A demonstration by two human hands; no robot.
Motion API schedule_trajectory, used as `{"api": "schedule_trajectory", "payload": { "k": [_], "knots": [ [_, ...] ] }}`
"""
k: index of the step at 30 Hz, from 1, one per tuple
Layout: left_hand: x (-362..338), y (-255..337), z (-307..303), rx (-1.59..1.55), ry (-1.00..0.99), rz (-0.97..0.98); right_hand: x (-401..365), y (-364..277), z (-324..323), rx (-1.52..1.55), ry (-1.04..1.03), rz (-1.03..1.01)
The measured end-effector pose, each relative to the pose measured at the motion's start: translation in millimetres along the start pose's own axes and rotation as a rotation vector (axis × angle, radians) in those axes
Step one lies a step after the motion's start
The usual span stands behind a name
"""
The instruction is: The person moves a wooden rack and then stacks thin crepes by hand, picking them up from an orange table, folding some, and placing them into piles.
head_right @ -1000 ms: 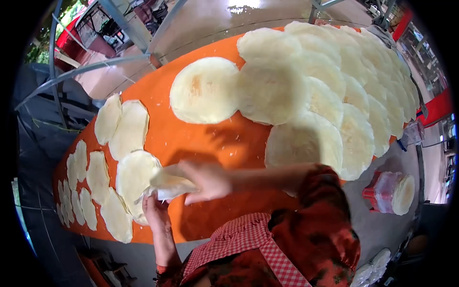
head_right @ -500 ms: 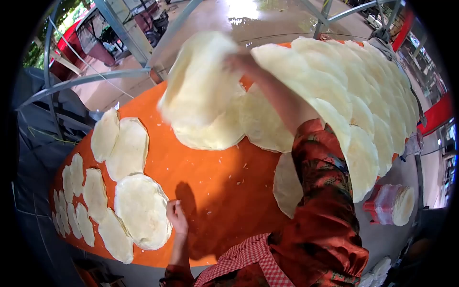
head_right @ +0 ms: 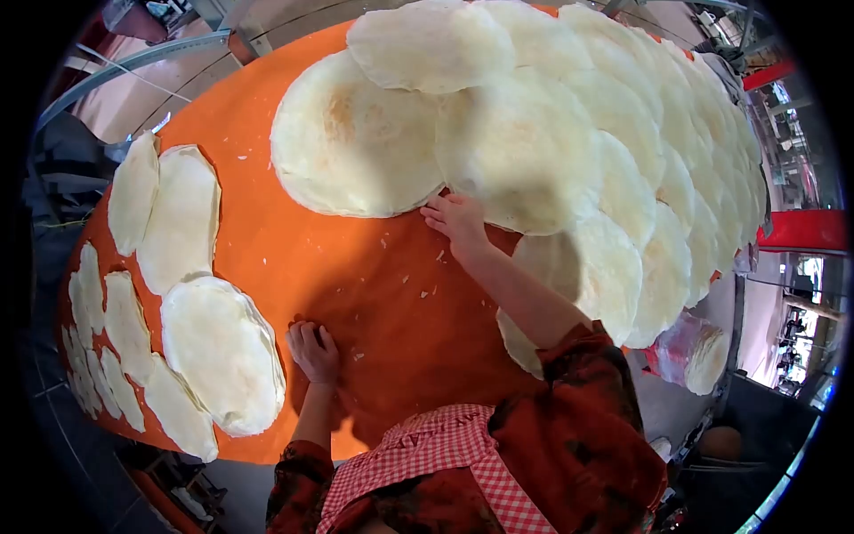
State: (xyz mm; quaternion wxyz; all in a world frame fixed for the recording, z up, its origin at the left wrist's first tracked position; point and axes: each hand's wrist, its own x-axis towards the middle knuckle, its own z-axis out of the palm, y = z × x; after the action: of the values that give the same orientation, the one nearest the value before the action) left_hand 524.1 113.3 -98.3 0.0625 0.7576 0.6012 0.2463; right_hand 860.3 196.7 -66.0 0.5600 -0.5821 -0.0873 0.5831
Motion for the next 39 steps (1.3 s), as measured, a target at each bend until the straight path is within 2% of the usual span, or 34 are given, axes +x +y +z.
{"api": "schedule_trajectory", "payload": {
  "k": [4, 9, 11, 13, 16, 17, 18, 20, 21, 23, 24, 25, 26, 27, 28, 30, 33, 34, 35, 37, 38, 39],
  "knots": [
    [0.9, -3.8, -0.5, -0.008, -0.011, 0.021, -2.2, -0.7, 29.2, 0.201, 0.193, 0.054],
    [0.4, -2.9, -5.9, -0.025, -0.018, 0.003, 19.6, -2.3, 61.9, 0.335, 0.287, 0.206],
    [0.0, -4.6, -7.4, -0.022, -0.013, 0.023, 54.4, 6.0, 77.0, 0.129, 0.267, 0.029],
    [-2.0, -6.6, -11.7, -0.063, -0.06, 0.012, 52.8, -6.4, 108.0, -0.013, 0.218, -0.141],
    [-6.5, -14.7, -13.6, -0.176, -0.009, 0.033, 2.1, -62.3, 180.3, -0.254, 0.19, -0.453],
    [-6.4, -19.5, -19.9, -0.187, 0.061, 0.103, 22.6, -82.9, 190.5, -0.482, 0.195, -0.719],
    [-7.0, -29.3, -25.9, -0.398, -0.069, 0.002, 38.1, -101.0, 197.8, -0.707, 0.201, -0.982],
    [-8.4, -48.1, -31.2, -0.823, -0.337, -0.199, -48.7, -161.4, 247.0, -0.942, 0.036, -0.997],
    [-8.8, -64.9, -31.4, -1.157, -0.261, -0.389, -92.3, -180.3, 272.2, -1.079, -0.007, -1.071],
    [-4.3, -94.9, -81.4, -1.425, -0.05, -0.55, -169.5, -201.3, 319.7, -1.334, -0.096, -1.184],
    [2.7, -92.3, -147.4, -1.457, -0.008, -0.584, -202.4, -199.3, 346.1, -1.456, -0.149, -1.222],
    [1.4, -107.6, -175.4, -1.459, 0.061, -0.479, -230.1, -190.7, 370.9, -1.571, -0.282, -1.25],
    [-2.4, -118.8, -197.0, -1.662, 0.069, -0.458, -258.4, -176.0, 392.6, -1.683, -0.417, -1.269],
    [-5.6, -125.5, -218.7, -1.845, -0.02, -0.507, -299.3, -143.1, 405.3, -1.492, -0.571, -1.205],
    [-13.8, -132.8, -231.3, -2.017, -0.091, -0.48, -338.2, -99.3, 414.3, -1.565, -0.434, -1.233],
    [-29.2, -145.2, -251.5, -2.362, -0.244, -0.392, -322.8, -8.5, 381.2, -0.693, -1.021, -0.849],
    [-70.2, -159.1, -268.5, -2.343, -0.197, -0.553, -373.8, 107.1, 380.4, -1.309, -1.227, -0.836],
    [-84.2, -166.0, -269.2, -2.309, -0.177, -0.571, -357.8, 160.5, 357.8, -1.188, -1.272, -1.092],
    [-98.8, -173.6, -269.1, -2.274, -0.139, -0.583, -363.5, 172.4, 342.2, -1.118, -1.221, -0.994],
    [-123.4, -188.0, -268.4, -2.197, -0.042, -0.601, -342.7, 154.6, 311.6, -1.572, -1.013, -0.387],
    [-132.2, -195.5, -267.4, -2.15, 0.004, -0.602, -310.3, 152.0, 268.9, -1.236, -0.804, -0.282],
    [-138.9, -203.2, -266.8, -2.101, 0.05, -0.604, -253.9, 160.7, 225.2, -1.119, -0.578, -0.445]
  ]
}}
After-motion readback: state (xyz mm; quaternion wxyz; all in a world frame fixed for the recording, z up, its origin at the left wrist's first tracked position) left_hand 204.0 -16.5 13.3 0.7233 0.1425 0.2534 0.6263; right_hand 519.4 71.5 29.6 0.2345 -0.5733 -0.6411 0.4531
